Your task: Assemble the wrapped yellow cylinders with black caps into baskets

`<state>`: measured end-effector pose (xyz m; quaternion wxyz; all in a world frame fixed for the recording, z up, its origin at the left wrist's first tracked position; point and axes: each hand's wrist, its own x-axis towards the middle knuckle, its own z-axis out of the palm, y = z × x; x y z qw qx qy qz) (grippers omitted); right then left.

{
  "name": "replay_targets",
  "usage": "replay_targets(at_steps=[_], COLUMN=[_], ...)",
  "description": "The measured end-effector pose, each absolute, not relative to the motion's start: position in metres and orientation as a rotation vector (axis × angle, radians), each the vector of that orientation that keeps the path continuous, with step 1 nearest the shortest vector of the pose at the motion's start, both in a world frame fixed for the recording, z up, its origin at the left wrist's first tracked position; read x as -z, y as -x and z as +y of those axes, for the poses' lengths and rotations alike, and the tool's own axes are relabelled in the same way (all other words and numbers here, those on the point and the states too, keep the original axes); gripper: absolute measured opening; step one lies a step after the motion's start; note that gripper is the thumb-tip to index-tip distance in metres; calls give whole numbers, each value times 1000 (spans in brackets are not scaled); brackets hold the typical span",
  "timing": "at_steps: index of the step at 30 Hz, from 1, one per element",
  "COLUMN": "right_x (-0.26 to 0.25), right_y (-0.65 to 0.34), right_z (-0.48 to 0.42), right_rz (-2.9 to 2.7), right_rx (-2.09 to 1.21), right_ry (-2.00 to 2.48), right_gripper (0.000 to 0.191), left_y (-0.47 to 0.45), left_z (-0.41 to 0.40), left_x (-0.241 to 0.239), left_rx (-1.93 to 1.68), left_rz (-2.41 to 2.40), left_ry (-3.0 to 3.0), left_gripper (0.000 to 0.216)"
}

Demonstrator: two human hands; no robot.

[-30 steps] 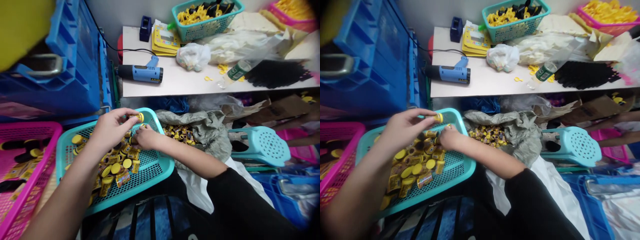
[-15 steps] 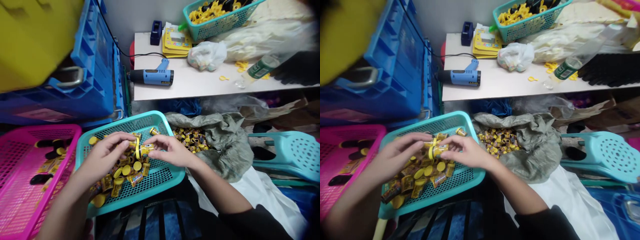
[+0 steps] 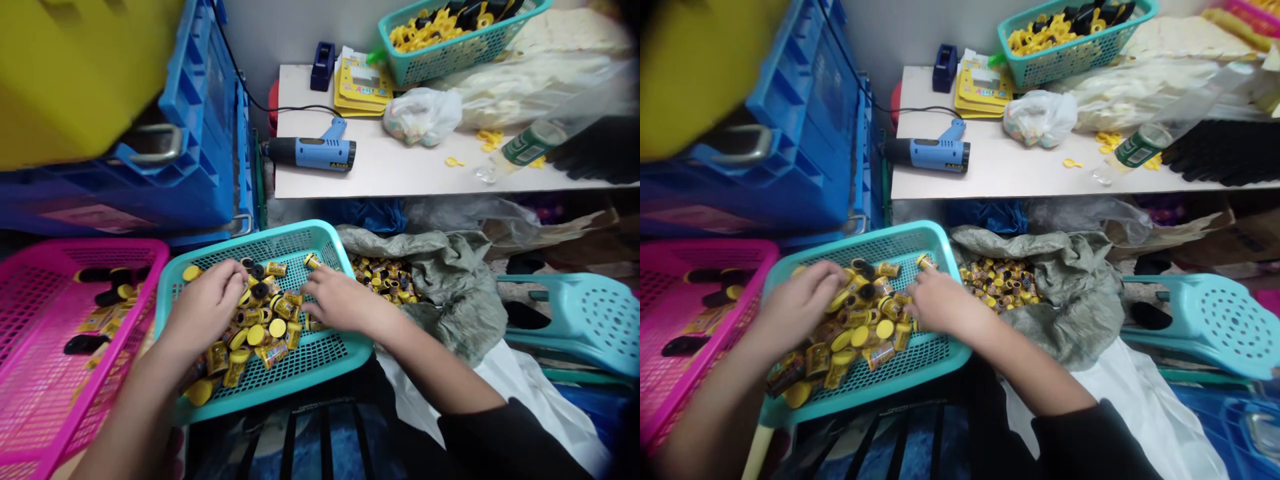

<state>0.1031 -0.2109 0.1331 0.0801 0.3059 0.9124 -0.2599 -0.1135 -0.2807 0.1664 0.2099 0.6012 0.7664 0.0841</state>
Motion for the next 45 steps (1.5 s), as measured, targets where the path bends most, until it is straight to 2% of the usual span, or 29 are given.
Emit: replay_targets(at_steps=[4, 8, 14, 16, 18, 20, 22, 26, 29, 32, 35, 38, 40, 42, 45], right_x=[-118, -104, -103, -108, -115, -121, -125, -127, -127, -127, -126, -123, -119, -113, -108], right_y=[-63, -53, -77, -87, -98, -109, -119, -130, -136, -148, -172, -207, -234, -260, -290], right_z=[-182, -176, -189, -194, -200, -208, -218, -232, -239, -245, -248, -246, -242, -238, -236], right_rz=[2618, 2568, 2657, 2741, 2868, 2972, 3047, 3171, 3242, 3195, 3212, 3161, 2925, 2658, 2406], right_rx=[416, 413, 610, 839, 1202, 1546, 1722, 1893, 2010, 2074, 1907, 1440, 1077, 787, 510], right_ry=[-1091, -1075, -944, -957, -1009, -1037, -1069, -1387, -1584, -1787, -2064, -2585, -2814, -2864, -2994], right_gripper=[33, 31, 33, 34, 38, 39, 40, 30, 19, 15, 14, 13, 20, 30, 40], left_y=[111, 120, 112, 106, 104, 107, 111, 107, 99, 89, 64, 20, -9, -27, -19], left_z=[-265, -256, -260, -260, -259, -259, -260, -264, -267, -266, -258, -241, -228, -219, -217], left_x=[-151, -141, -137, -135, -134, -137, -143, -163, -172, -176, -179, -182, -184, -184, -180], left_rx=[365, 550, 330, 370, 352, 148, -163, -521, -552, -572, -599, -565, -492, -416, -311], left_rz=[2076, 1892, 1829, 1867, 1861, 1826, 1750, 1628, 1599, 1559, 1468, 1374, 1364, 1431, 1572], left_ry=[-1863, -1825, -1900, -1914, -1908, -1838, -1696, -1458, -1418, -1408, -1404, -1525, -1667, -1846, -2020], left_gripper=[45, 52, 46, 49, 44, 40, 40, 39, 34, 29, 26, 25, 31, 39, 40])
